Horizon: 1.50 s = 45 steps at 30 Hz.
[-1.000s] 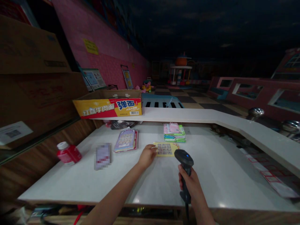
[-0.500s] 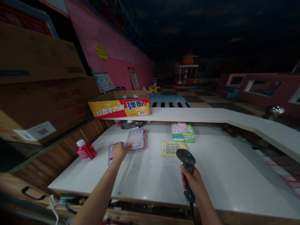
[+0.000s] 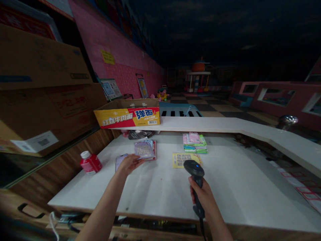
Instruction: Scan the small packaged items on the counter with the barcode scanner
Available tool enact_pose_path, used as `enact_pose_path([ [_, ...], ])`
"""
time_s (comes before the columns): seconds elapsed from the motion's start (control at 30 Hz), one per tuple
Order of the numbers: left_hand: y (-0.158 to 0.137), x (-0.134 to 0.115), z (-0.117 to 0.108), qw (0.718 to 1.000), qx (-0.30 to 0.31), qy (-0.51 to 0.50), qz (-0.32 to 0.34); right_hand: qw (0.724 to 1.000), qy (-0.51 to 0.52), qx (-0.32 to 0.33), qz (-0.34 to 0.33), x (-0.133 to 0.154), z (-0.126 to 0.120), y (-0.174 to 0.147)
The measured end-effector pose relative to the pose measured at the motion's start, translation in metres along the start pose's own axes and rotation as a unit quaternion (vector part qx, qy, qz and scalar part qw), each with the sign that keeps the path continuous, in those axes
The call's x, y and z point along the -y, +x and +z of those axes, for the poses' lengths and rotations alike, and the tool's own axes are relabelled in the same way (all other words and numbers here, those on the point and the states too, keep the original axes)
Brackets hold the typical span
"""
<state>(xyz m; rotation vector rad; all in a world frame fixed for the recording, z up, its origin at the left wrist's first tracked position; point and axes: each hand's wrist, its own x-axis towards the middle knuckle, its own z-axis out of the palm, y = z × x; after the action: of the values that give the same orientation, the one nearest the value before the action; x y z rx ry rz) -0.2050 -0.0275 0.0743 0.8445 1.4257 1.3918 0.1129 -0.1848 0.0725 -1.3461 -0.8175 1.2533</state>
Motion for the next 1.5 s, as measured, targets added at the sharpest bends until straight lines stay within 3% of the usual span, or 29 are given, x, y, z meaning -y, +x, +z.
enact_pose_path([
  [0.1,-0.018,0.018,0.022,0.994,0.098,-0.056,-0.011,1.000,-0.004,0.003,-0.016,0.001,0.006,0.000],
  [0.27,-0.034,0.066,0.057,0.985,0.117,-0.058,0.114,0.998,-0.054,0.012,-0.041,-0.003,0.018,0.001],
  [0.43,-0.027,0.093,0.066,0.979,0.095,-0.009,0.182,0.995,-0.081,0.023,-0.057,-0.015,0.025,-0.003],
  [1.03,-0.036,0.087,0.063,0.961,0.061,0.150,0.225,0.996,-0.052,0.067,0.002,-0.027,0.056,-0.013],
  [1.5,-0.032,0.091,0.064,0.965,0.059,0.116,0.227,0.997,-0.042,0.065,0.003,-0.029,0.060,-0.005],
])
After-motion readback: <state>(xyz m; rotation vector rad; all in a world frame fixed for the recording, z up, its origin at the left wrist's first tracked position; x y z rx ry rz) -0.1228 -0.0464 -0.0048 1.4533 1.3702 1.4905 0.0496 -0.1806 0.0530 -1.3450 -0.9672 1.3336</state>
